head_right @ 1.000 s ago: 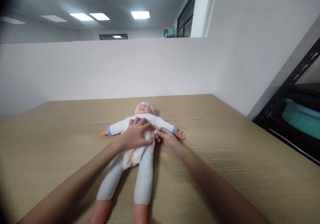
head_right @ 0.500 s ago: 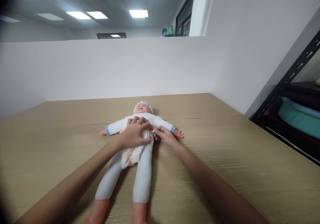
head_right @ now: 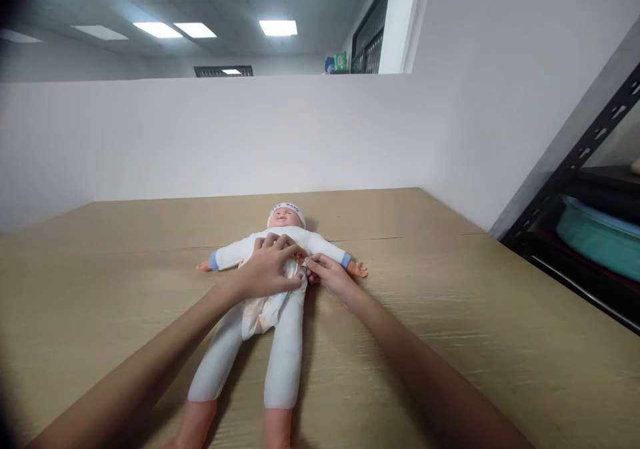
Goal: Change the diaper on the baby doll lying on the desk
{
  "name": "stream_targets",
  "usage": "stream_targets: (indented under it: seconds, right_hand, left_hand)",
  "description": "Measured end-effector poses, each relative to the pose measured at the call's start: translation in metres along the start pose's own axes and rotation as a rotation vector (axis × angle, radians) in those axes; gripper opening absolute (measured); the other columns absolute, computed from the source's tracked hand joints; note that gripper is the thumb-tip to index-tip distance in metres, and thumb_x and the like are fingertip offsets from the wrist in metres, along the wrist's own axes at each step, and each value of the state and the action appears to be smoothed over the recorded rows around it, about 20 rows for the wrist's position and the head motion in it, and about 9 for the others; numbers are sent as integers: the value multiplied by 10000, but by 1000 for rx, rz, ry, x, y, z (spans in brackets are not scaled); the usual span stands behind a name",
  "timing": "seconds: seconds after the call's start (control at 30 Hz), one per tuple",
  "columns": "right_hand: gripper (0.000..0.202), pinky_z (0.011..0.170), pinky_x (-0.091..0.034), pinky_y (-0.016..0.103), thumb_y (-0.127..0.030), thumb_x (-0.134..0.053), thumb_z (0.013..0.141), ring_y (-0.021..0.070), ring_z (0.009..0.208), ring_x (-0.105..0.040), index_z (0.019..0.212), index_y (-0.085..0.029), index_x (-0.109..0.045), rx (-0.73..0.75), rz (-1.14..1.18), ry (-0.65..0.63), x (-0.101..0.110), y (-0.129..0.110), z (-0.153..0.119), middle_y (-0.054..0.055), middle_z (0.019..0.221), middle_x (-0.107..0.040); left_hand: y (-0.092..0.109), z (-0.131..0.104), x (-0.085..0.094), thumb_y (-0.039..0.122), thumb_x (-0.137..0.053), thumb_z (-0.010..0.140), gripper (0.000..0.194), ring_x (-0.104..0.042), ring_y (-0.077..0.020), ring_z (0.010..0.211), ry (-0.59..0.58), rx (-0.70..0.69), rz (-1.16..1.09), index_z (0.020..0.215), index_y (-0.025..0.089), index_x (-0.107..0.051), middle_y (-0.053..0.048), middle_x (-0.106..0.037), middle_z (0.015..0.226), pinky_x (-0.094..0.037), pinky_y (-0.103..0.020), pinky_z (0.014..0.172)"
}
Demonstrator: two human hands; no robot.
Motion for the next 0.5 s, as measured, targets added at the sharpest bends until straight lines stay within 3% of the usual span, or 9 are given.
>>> stream_targets:
  seconds: [0.23,0.37,0.5]
  right_hand:
    - [512,688,-394,290,-608,-902,691,130,692,-509,826,-189,-640,-16,-34,-1,-2,-1,1,-27,741,-551]
    - [534,681,-401,294,-632,-900,671,136,697,-513,822,-191,-639,-13,-47,3,-2,0,3,-21,756,-564]
    - [536,662,-393,291,-639,-893,674,138,694,-507,820,-193,-633,-11,-59,9,-2,0,3,-24,750,-555]
  left_hand:
    - [0,0,1,447,-655,837,398,-493,-322,1078,-3,9,-5,1179,249,-612,-53,-609,1143,-385,-523,971]
    - [-3,1,1,395,-489,963,338,-487,-323,1117,-66,24,-30,1261,269,-586,-62,-601,1199,-369,-545,1008]
    - [-7,4,-2,344,-427,981,324,-481,-321,1117,-107,46,-43,1258,283,-584,-61,-594,1196,-363,-550,1019]
Point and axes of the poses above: each hand's wrist, its own z-axis towards the middle knuckle, its own x-axis out of the back of the hand, y = z × x, the point moved 5 cm from there along z, towards the middle knuckle
